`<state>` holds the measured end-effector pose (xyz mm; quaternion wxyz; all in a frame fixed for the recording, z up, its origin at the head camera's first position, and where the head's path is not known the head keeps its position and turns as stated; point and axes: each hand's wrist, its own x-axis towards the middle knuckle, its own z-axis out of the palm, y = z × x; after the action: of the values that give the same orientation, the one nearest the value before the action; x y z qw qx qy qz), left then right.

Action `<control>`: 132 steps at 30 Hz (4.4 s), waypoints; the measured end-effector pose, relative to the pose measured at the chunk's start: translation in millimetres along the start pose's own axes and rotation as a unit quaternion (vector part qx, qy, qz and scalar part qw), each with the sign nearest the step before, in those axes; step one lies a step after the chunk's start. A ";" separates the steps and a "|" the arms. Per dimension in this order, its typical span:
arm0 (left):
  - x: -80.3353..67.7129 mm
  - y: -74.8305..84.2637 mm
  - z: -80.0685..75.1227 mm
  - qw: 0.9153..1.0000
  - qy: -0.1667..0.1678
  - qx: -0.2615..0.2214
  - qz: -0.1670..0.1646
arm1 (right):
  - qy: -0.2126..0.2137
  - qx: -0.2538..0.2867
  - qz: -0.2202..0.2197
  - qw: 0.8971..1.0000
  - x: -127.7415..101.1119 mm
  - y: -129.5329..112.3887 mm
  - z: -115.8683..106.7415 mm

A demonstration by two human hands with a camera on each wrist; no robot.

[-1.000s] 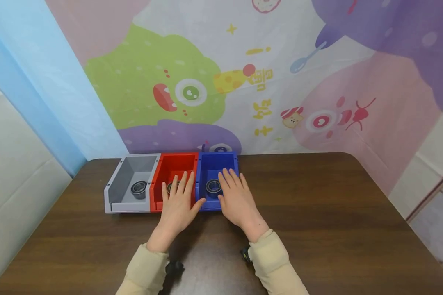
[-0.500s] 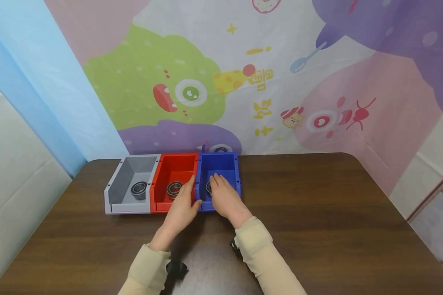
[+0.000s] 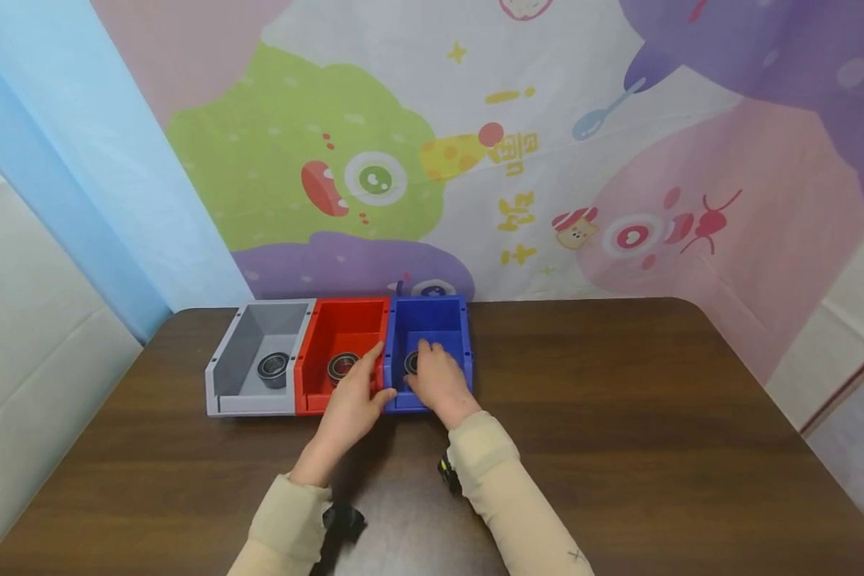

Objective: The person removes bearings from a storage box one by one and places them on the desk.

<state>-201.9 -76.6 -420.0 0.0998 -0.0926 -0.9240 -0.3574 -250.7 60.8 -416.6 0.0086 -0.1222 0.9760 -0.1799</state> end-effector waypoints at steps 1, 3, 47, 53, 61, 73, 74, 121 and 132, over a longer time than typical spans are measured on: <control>0.1 0.2 0.1 1.000 0.000 -0.001 -0.001 | 0.001 0.005 0.004 1.000 0.7 0.5 0.6; 0.2 0.5 0.5 1.000 0.001 -0.001 -0.004 | 0.000 0.016 0.013 1.000 1.9 1.2 1.3; 1.6 -1.7 -3.5 1.000 -0.022 -0.005 -0.019 | 0.168 0.120 -0.057 0.977 -15.8 -0.7 -5.4; 1.2 -2.2 -4.0 0.999 -0.025 -0.012 -0.019 | 0.180 0.135 -0.057 0.973 -22.2 0.6 -11.1; 1.7 -3.1 -3.8 0.999 -0.027 -0.016 -0.023 | 0.199 0.171 -0.055 0.963 -34.2 11.8 -17.9; 1.8 -3.1 -4.1 0.999 -0.030 -0.020 -0.028 | 0.237 0.195 -0.035 0.951 -46.6 30.6 -33.1; 1.9 -3.4 -4.3 0.999 -0.030 -0.021 -0.028 | 0.241 0.196 -0.031 0.950 -47.0 32.8 -33.5; 2.9 -5.9 -3.9 0.999 -0.035 -0.025 -0.029 | 0.066 0.038 0.054 0.996 -68.9 89.6 -69.4; 2.6 -6.7 -3.6 0.999 -0.033 -0.024 -0.027 | 0.010 0.040 0.015 0.999 -64.9 96.5 -62.8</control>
<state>-205.6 -83.6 -421.0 0.0577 -0.0819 -0.9199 -0.3791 -214.3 185.8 -393.7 0.0069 -0.1056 0.9698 -0.2198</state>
